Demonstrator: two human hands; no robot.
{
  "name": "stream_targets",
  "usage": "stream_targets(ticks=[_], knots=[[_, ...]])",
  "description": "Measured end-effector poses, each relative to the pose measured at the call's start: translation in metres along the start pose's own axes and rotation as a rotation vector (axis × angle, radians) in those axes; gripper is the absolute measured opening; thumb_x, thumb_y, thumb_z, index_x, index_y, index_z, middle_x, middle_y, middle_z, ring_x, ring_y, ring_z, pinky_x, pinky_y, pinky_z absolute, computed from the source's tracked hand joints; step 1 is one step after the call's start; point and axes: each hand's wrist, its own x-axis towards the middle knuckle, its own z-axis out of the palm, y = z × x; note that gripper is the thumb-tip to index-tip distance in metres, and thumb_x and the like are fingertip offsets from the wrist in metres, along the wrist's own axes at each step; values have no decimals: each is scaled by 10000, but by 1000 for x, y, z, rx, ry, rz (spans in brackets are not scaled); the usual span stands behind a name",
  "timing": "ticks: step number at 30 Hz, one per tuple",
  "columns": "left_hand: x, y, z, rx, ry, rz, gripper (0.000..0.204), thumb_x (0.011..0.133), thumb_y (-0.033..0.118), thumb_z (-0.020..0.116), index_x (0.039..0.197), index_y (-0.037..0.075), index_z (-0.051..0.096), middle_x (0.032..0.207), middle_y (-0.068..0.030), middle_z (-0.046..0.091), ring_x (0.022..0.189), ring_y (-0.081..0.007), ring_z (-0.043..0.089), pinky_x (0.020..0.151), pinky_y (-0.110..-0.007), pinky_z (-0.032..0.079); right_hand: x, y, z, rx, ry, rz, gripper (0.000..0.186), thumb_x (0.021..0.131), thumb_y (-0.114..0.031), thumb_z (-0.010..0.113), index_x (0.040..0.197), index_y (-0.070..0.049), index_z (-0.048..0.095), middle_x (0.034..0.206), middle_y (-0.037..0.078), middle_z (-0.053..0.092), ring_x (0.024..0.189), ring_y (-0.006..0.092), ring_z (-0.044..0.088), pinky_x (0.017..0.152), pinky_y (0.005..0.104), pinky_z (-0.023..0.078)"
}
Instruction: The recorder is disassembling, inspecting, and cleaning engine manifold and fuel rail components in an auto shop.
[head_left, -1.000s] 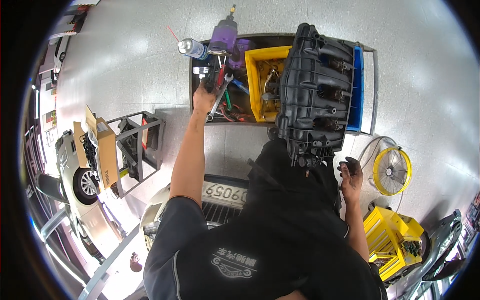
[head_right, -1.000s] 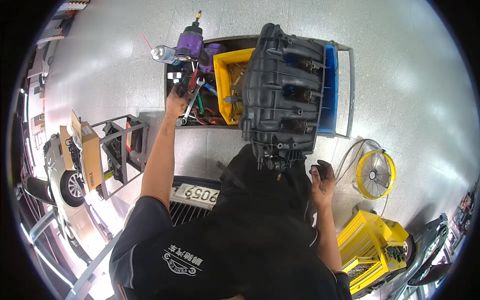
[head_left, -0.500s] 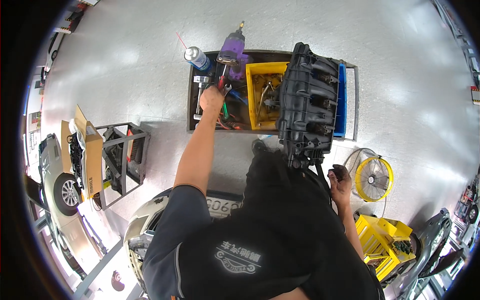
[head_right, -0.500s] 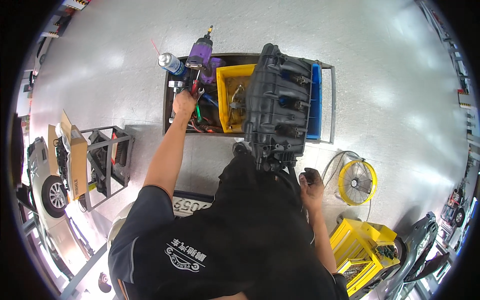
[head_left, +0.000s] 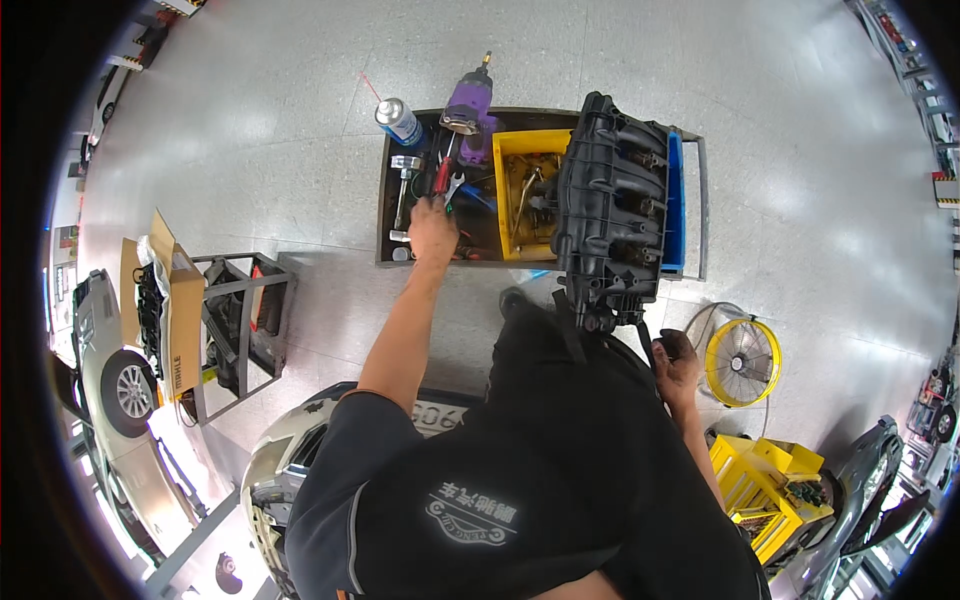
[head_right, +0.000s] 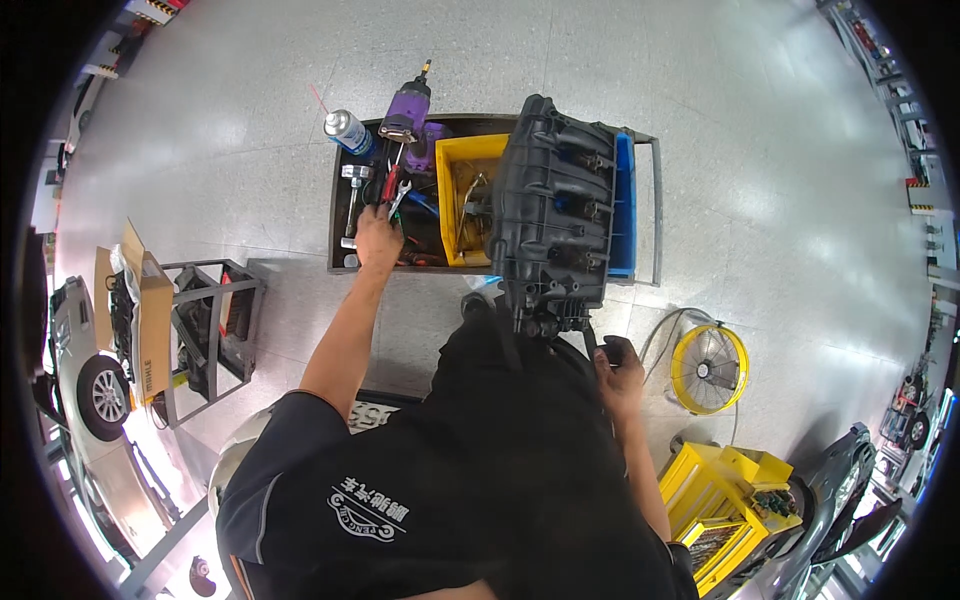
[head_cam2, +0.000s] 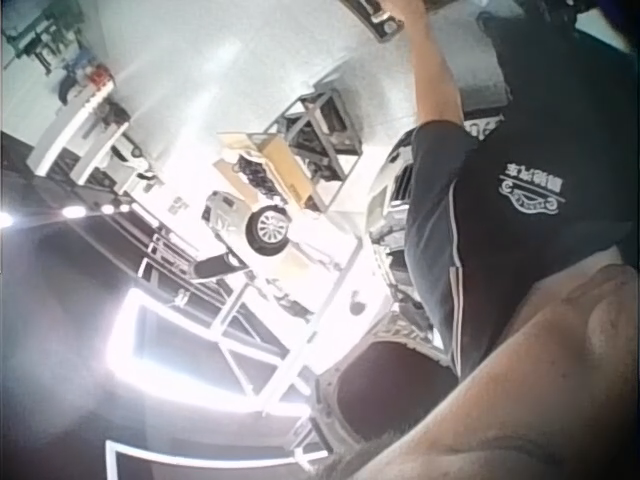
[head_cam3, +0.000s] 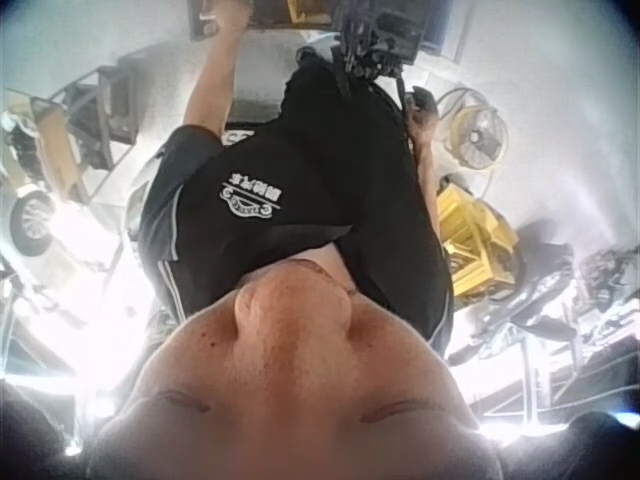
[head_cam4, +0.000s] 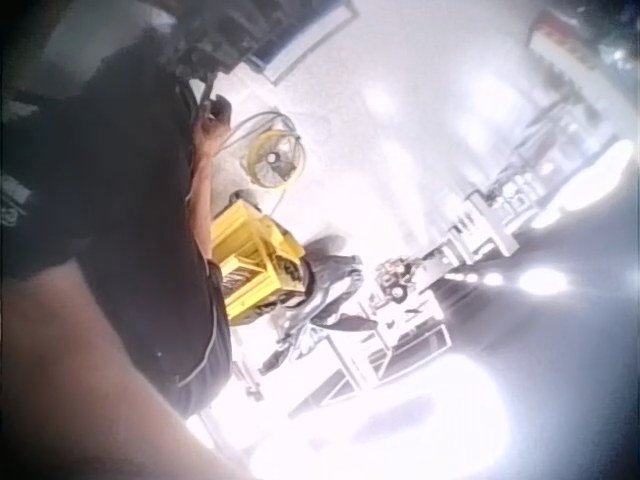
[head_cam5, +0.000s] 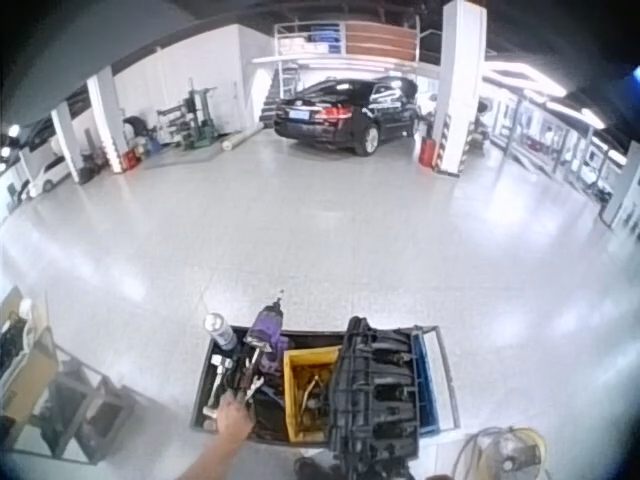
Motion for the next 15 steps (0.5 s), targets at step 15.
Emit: stream_targets(ticks=[15], knots=[[-1,-4,10,6,69,617,369,822,129,618,1191,117,612,982,-99,567,991,-277,590,771,-387,520,-9,-29,-14,-49,-32,35,290,908,-196,638,1083,34,613,964,189,692,897,267,683,809,347,526]])
